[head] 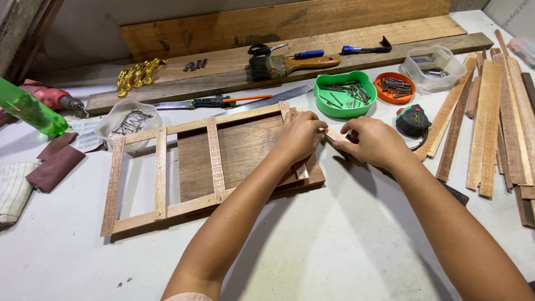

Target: Measuring, sanding, and assembling small wooden frame pieces with a hammer and nails.

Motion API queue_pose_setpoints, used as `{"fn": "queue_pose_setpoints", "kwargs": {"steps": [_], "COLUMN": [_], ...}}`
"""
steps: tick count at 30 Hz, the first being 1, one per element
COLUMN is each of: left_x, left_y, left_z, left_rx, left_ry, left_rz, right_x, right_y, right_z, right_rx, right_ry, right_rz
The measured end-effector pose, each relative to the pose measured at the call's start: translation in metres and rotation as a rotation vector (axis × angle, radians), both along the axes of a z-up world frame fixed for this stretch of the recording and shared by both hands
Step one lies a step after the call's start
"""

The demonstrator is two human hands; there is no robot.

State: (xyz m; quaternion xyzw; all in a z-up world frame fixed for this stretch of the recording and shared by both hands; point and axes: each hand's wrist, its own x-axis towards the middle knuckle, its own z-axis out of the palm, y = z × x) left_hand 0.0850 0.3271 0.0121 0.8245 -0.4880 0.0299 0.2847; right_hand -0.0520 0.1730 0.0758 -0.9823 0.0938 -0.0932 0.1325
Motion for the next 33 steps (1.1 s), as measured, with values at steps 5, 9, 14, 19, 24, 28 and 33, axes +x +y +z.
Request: {"fn": "queue_pose_setpoints", "kwargs": {"steps": [5, 9, 14, 19, 24, 28, 33], "left_x": [0.004, 0.015, 0.022, 0.026, 0.049, 0.047, 0.071], "left_y": [0.021, 0.063, 0.128, 0.177, 0.186, 0.201, 0.226], "left_z": [0.004, 0.010, 0.019, 0.018, -0.027, 0.013, 0.053], "left_rx": [-0.113, -0.256, -0.020, 0.291, 0.163, 0.085, 0.102], "left_ry": [-0.086, -0.221, -0.338, -0.320, -0.106, -0.119, -0.103], "left_rz": [0.076, 0.185, 0.503, 0.752, 0.718, 0.726, 0.756], "right_x": [0.022, 0.044, 0.069, 0.067, 0.068, 0.079, 0.113], "right_y": [0.033, 0.070, 0.095, 0.112, 0.118, 0.126, 0.148], "right_z": [0.000, -0.001, -0.019, -0.018, -0.019, -0.010, 0.013], "right_rx": [0.194, 0.344, 0.178, 0.037, 0.097, 0.082, 0.196], "right_ry": [-0.041, -0.023, -0.009, -0.087, -0.009, -0.031, -0.090], "right_rz": [0.022, -0.010, 0.016, 0.015, -0.097, -0.042, -0.038]}}
